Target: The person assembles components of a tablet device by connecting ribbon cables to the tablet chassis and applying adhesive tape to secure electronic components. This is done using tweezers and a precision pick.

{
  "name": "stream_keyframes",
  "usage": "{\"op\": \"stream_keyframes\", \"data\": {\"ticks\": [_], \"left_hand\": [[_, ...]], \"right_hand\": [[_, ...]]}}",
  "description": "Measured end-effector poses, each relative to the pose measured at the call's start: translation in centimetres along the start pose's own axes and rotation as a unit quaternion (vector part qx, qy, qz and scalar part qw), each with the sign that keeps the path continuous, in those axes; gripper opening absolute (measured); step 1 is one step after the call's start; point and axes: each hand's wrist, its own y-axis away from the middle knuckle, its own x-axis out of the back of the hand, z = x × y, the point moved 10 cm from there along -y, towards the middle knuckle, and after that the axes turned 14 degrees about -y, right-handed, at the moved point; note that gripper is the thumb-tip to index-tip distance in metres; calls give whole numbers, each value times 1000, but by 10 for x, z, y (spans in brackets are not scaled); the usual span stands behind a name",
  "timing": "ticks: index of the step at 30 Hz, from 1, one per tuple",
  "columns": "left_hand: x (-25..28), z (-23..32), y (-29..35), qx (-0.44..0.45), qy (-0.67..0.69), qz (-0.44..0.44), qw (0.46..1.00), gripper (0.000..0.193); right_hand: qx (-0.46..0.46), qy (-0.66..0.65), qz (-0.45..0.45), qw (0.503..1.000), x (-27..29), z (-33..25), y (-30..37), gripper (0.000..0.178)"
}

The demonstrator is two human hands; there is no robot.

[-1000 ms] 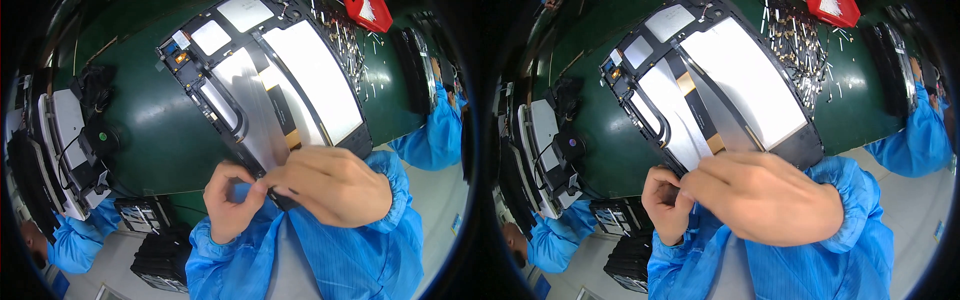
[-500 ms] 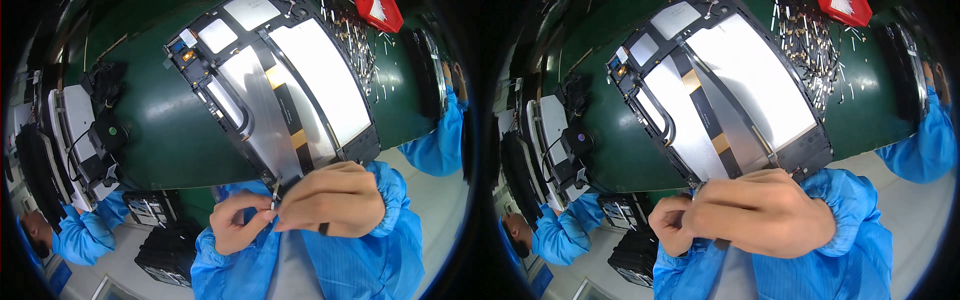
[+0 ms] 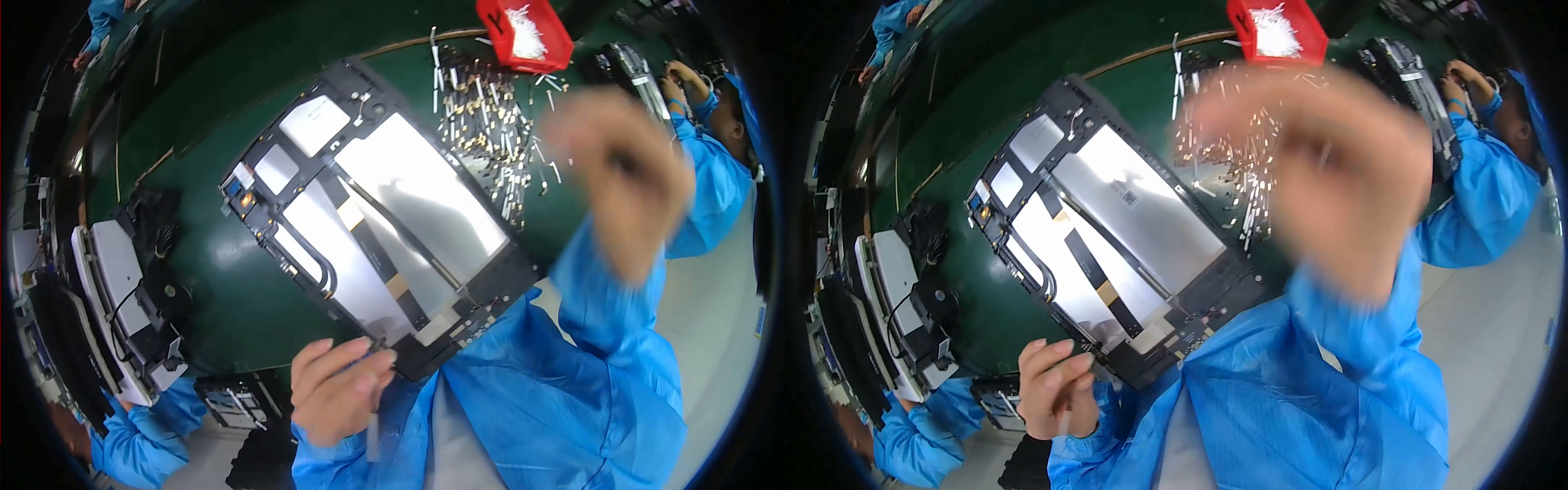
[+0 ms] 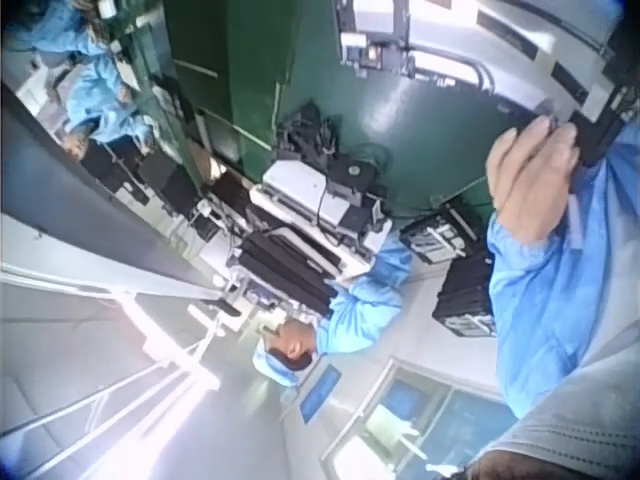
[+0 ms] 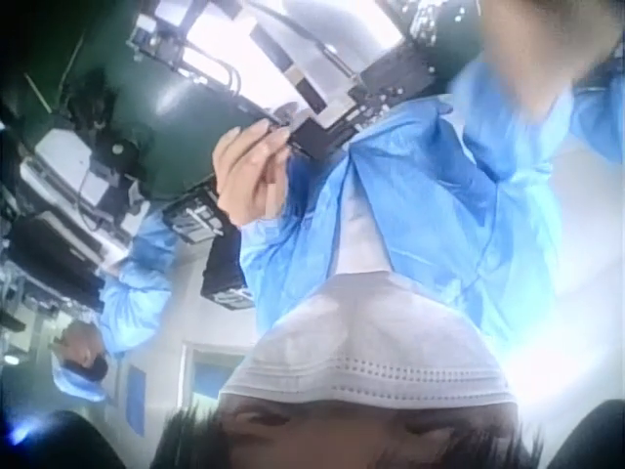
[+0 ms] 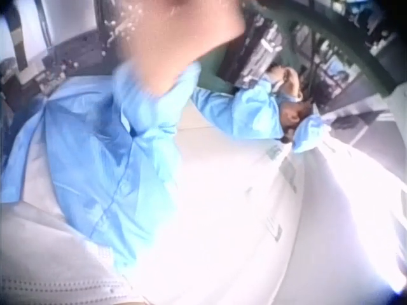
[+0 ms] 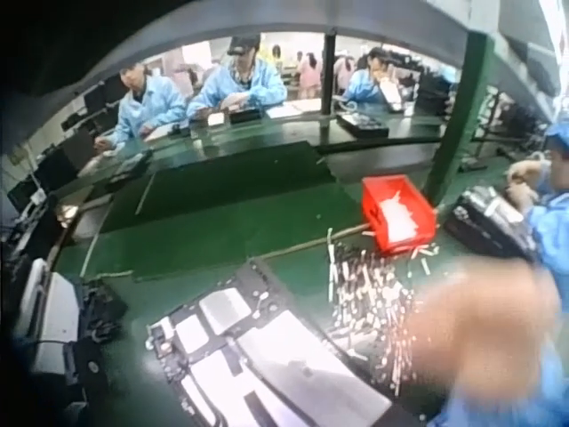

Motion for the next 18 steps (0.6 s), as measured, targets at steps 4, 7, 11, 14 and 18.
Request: {"op": "stream_keyframes", "data": {"ticks": [4, 7, 11, 14, 18], "left_hand": [[-2, -21, 0, 46, 124, 41, 990, 27], [-5, -33, 1, 97, 141, 56, 984, 20], [-11, -43, -15, 113, 121, 3, 986, 20], [-22, -58, -22, 106, 162, -32, 980, 21], [-31, -65, -22, 139, 162, -22, 977, 18]], "right_hand": [[-9, 220, 31, 975, 134, 151, -67, 23], [-33, 306, -19, 951, 98, 148, -72, 28], [-161, 89, -71, 980, 10, 50, -15, 30], [41, 26, -295, 954, -93, -28, 44, 28], [28, -65, -261, 963, -121, -23, 73, 27]]}}
